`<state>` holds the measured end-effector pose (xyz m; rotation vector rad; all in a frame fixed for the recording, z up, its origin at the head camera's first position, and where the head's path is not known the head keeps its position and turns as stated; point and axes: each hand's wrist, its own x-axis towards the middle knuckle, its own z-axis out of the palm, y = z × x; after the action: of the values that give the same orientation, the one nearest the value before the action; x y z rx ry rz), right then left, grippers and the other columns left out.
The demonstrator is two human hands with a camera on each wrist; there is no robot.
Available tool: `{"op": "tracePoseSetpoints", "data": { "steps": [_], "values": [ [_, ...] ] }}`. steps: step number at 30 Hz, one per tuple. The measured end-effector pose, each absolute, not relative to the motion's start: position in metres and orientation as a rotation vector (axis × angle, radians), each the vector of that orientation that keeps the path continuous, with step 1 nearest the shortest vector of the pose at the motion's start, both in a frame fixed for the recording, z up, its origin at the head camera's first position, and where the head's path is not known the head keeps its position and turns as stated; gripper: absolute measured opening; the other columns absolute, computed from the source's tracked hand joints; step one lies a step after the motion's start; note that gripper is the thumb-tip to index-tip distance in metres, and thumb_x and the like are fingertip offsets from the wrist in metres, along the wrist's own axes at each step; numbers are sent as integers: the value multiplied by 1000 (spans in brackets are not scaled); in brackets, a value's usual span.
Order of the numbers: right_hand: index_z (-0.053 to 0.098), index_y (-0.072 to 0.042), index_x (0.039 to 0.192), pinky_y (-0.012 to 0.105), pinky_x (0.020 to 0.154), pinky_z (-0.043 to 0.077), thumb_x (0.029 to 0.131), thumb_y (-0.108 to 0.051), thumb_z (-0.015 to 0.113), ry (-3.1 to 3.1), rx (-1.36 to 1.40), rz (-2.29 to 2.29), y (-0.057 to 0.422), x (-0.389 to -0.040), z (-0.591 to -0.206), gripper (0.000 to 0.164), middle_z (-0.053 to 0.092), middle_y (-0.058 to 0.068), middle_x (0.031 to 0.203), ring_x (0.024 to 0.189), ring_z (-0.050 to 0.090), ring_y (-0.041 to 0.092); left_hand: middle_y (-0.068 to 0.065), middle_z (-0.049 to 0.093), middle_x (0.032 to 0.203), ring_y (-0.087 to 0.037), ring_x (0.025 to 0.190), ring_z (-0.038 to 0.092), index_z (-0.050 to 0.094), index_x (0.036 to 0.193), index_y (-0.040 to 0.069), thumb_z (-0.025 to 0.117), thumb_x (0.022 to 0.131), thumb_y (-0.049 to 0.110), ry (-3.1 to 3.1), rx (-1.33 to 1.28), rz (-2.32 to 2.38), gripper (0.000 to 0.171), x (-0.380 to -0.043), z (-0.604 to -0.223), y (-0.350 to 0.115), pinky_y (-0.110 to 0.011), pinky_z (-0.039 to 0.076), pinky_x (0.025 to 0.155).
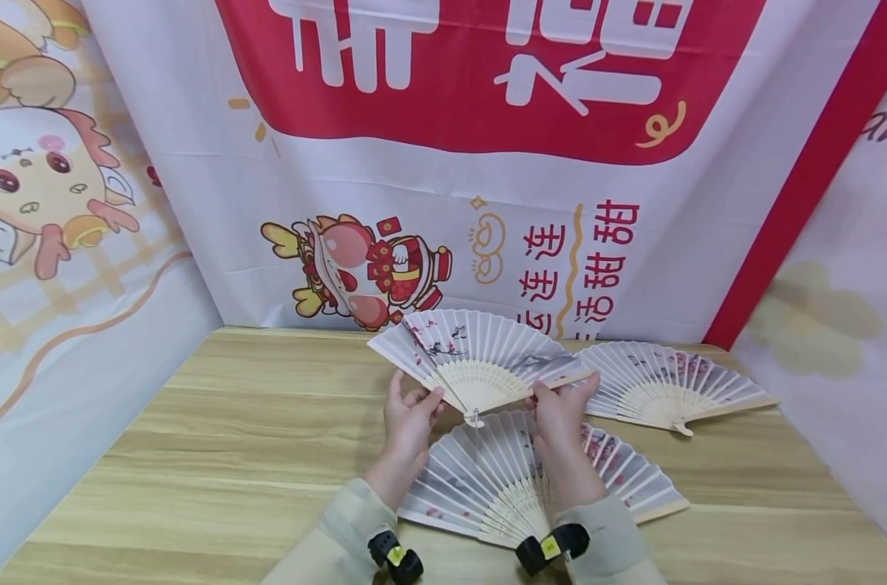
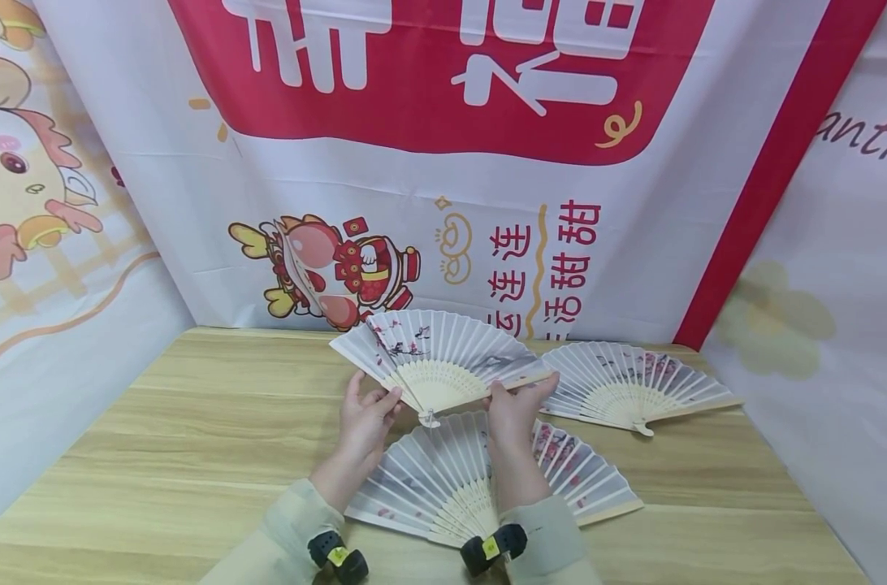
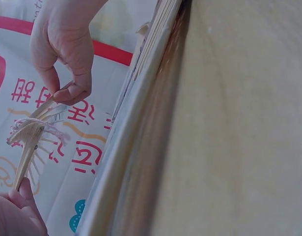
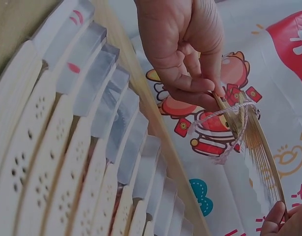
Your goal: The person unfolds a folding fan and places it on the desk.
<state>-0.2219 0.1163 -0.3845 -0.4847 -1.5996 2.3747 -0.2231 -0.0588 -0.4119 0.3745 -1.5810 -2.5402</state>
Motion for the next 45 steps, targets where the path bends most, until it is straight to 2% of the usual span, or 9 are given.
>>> {"op": "tracePoseSetpoints", "data": {
  "steps": [4,11,14,20,26,34,36,41,45],
  "values": [
    [-37,-25,148,13,60,47,97,11,42,-1582,-502,2387,116,-223,-386,100,41,28,148,66,51,6,1,59,81,-8,64,57,24,155,15,63,88,-10,-1572,372,-2537,82,-223,-413,-59,-19,55,64],
    [-36,-26,148,14,59,47,96,12,42,-1563,-503,2380,116,-225,-386,102,28,24,159,68,51,8,-1,57,83,-10,66,58,13,158,19,63,88,-11,-1555,387,-2528,91,-225,-413,-59,-20,55,66],
    [-36,-26,149,14,59,48,95,13,43,-1558,-521,2375,116,-225,-386,103,26,24,159,67,51,8,0,57,83,-10,66,58,12,159,21,64,88,-10,-1551,401,-2526,93,-225,-413,-59,-20,55,66],
    [-36,-25,149,14,59,49,95,13,44,-1556,-531,2358,116,-225,-387,104,17,23,162,67,51,8,-1,55,83,-10,65,58,14,157,22,64,87,-11,-1486,396,-2516,92,-226,-414,-58,-21,56,66],
    [-41,-26,146,14,61,51,96,11,45,-1545,-540,2380,117,-223,-386,106,13,25,163,67,52,8,-1,55,86,-10,65,58,18,156,24,64,87,-11,-1464,425,-2506,90,-226,-414,-58,-20,55,65],
    [-38,-28,147,14,60,53,95,12,47,-1472,-576,2427,116,-225,-385,108,1,29,162,68,53,10,-3,58,91,-11,70,58,20,155,26,66,87,-9,-1459,437,-2484,89,-225,-413,-60,-23,57,70],
    [-37,-28,148,15,60,53,94,13,48,-1458,-586,2433,116,-225,-384,108,2,31,161,67,54,10,-4,58,92,-11,70,59,20,155,27,67,87,-8,-1446,433,-2483,90,-225,-412,-60,-23,57,70],
    [-29,-26,150,16,61,56,92,13,52,-1412,-626,2438,116,-224,-384,107,19,34,156,61,57,10,-2,59,91,-10,69,60,17,156,28,67,88,-6,-1428,427,-2468,91,-225,-410,-61,-23,57,69],
    [-23,-25,151,18,64,58,91,13,55,-1390,-661,2434,115,-225,-384,105,19,31,157,61,59,10,-2,59,91,-10,69,60,15,156,29,66,89,-5,-1426,432,-2459,92,-225,-409,-62,-23,58,69]
  ]
}}
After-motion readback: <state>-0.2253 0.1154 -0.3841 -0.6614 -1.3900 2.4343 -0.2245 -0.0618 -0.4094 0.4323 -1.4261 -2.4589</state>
